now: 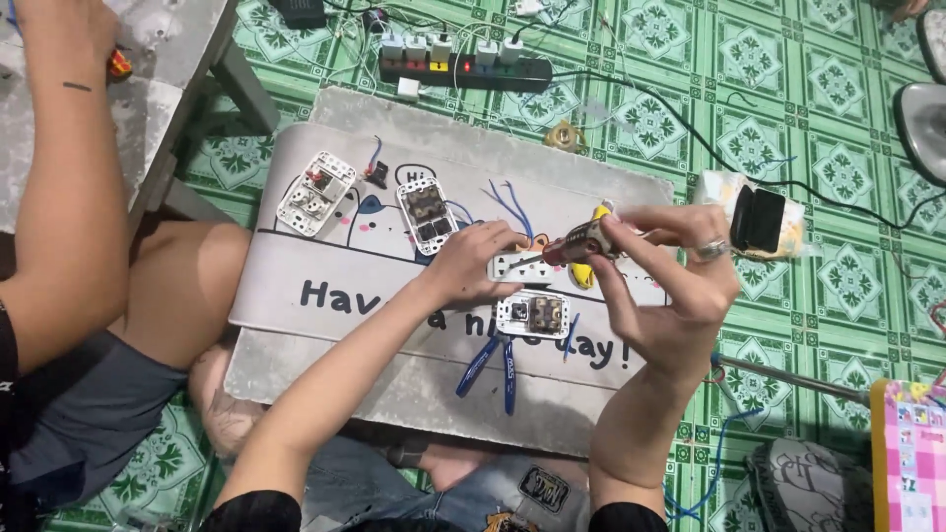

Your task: The person assembles electrical socket units by inserting wires into terminals and tightening screws with a screwdriver. They handle multiple socket housings and wires, using pliers to strip or adjust wires as needed.

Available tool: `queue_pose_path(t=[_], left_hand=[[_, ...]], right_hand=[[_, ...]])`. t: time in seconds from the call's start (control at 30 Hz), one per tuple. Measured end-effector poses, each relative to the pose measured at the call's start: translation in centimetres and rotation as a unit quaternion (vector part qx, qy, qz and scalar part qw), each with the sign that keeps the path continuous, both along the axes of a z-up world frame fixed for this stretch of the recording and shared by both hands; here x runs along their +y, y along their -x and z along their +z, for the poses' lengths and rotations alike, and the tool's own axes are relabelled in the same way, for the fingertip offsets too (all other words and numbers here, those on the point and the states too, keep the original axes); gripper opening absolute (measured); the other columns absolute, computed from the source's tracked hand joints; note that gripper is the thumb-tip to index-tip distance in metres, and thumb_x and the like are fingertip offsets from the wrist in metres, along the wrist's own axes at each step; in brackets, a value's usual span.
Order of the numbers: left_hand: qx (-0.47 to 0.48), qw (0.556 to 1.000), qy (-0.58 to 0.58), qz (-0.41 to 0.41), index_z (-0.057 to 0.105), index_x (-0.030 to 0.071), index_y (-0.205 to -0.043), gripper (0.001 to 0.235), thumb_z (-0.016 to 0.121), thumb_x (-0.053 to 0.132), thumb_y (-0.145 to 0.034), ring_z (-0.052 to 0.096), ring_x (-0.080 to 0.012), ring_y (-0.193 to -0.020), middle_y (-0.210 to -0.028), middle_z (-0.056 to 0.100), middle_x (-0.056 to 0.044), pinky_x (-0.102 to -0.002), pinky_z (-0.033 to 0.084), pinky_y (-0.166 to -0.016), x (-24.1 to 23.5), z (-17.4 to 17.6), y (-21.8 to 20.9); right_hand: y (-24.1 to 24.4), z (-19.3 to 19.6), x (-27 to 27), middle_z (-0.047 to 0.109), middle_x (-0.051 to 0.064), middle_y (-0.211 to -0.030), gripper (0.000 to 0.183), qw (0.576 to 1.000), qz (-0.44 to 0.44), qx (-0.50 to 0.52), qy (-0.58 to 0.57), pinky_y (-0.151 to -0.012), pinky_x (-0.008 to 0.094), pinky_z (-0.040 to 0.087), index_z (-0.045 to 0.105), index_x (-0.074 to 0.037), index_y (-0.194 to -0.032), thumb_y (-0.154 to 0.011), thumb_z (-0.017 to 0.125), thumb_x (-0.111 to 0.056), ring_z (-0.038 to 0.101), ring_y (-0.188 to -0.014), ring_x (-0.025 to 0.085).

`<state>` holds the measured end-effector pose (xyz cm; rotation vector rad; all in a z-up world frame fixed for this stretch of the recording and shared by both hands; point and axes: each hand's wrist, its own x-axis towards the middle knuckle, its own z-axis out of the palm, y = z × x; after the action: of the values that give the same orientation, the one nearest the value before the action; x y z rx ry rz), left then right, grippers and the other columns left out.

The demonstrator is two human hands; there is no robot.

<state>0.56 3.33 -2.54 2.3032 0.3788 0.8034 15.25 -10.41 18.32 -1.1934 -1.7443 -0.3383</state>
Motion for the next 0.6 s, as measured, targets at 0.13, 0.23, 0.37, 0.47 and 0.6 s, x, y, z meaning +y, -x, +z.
queue_pose_path(t=[0.13, 0.23, 0.37, 0.47, 0.6], left_hand=[[0.009, 1.0, 0.005, 0.002, 0.067, 0.018, -0.117, 0.051, 0.08, 0.047, -0.077, 0.067, -0.0208, -0.087, -0.088, 0.064, 0.0, -0.035, 0.056, -0.083, -0.3, 0.2, 0.3], [0.001, 1.0, -0.001, -0.003, 0.067, 0.017, -0.117, 0.052, 0.082, 0.044, -0.075, 0.068, -0.0228, -0.087, -0.088, 0.064, -0.002, -0.037, 0.056, -0.083, -0.4, 1.0, 0.3], [0.006, 1.0, 0.01, -0.004, 0.067, 0.018, -0.117, 0.052, 0.082, 0.046, -0.075, 0.068, -0.0228, -0.089, -0.089, 0.063, -0.002, -0.037, 0.056, -0.084, -0.6, 1.8, 0.4], [0.008, 1.0, 0.026, -0.01, 0.067, 0.016, -0.116, 0.051, 0.082, 0.047, -0.077, 0.068, -0.0225, -0.089, -0.09, 0.065, -0.002, -0.037, 0.056, -0.085, -0.7, 2.2, 0.3], [0.007, 1.0, 0.025, -0.01, 0.067, 0.018, -0.116, 0.052, 0.082, 0.048, -0.076, 0.068, -0.0226, -0.089, -0.09, 0.064, -0.002, -0.037, 0.056, -0.084, -0.8, 1.6, 0.3]], right_hand=[[0.5, -0.1, -0.1, 0.074, 0.021, -0.1, 0.02, 1.0, 0.001, -0.008, 0.014, -0.069, 0.04, 0.057, 0.08, 0.002, -0.104, -0.086, 0.08, 0.01, 0.063, -0.085, 0.037], [0.1, -0.6, 0.1, 0.073, 0.018, -0.095, 0.02, 1.0, -0.007, 0.005, -0.002, -0.068, 0.038, 0.058, 0.081, 0.0, -0.1, -0.082, 0.086, 0.005, 0.064, -0.082, 0.034], [0.4, 0.4, 0.0, 0.074, 0.015, -0.097, 0.024, 1.0, -0.008, 0.005, -0.001, -0.065, 0.036, 0.059, 0.081, -0.004, -0.103, -0.08, 0.088, -0.002, 0.064, -0.081, 0.03], [1.4, 1.6, -0.3, 0.077, 0.015, -0.103, 0.026, 1.0, 0.004, 0.008, 0.015, -0.068, 0.036, 0.059, 0.08, -0.003, -0.105, -0.082, 0.079, 0.01, 0.065, -0.084, 0.034], [1.1, 1.0, -0.5, 0.078, 0.012, -0.1, 0.023, 1.0, -0.011, 0.012, 0.009, -0.066, 0.033, 0.059, 0.081, -0.007, -0.099, -0.08, 0.084, 0.006, 0.064, -0.08, 0.029]])
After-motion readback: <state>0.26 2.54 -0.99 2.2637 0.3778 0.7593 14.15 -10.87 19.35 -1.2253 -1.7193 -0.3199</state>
